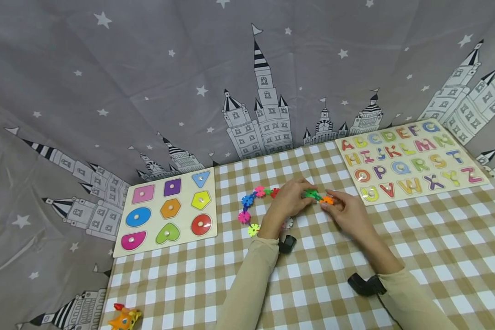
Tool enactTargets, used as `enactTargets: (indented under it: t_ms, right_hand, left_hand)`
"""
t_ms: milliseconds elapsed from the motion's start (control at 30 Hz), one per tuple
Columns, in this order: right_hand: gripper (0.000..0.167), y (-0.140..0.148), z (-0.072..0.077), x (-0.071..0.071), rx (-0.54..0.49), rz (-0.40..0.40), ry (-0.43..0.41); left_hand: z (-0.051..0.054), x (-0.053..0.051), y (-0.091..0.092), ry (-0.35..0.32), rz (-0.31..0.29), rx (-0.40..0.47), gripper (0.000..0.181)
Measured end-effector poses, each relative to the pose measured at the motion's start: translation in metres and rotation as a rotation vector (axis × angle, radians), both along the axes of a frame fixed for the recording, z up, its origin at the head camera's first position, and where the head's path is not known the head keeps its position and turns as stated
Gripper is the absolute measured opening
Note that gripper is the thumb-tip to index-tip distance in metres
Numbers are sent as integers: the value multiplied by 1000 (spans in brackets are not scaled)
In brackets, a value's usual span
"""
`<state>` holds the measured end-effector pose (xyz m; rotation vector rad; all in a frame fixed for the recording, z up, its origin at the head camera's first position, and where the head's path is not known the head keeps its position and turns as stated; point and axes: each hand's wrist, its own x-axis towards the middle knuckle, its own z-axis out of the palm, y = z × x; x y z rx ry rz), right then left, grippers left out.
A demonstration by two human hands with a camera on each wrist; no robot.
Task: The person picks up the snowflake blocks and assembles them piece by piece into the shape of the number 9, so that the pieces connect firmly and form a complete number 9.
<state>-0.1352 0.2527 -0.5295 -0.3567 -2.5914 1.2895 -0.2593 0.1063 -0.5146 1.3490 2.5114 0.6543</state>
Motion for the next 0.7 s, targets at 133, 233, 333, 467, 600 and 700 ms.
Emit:
enactTargets:
  t_ms: [133, 233, 333, 467, 600, 700]
  right_hand:
    - [39, 15, 7, 8, 122, 71, 131]
    - [35, 30, 9, 17, 207, 176, 166]
    - [34, 44, 10, 24, 257, 283, 111]
    - [34, 56, 14, 29, 283, 339, -29]
    - [29, 60, 18, 29, 290, 350, -152]
    - [24, 61, 19, 28, 282, 349, -187]
  left_hand:
    - [0, -1, 1, 7, 0, -12, 37]
    - [0, -1, 1, 0, -1, -18, 37]
    - [-1, 0, 1, -3, 2, -17, 37]
    - [-2, 1, 0, 11, 0, -5, 36]
    - [-2, 1, -1, 21, -4, -2, 35]
    - [-2, 0, -2, 36, -8, -8, 35]
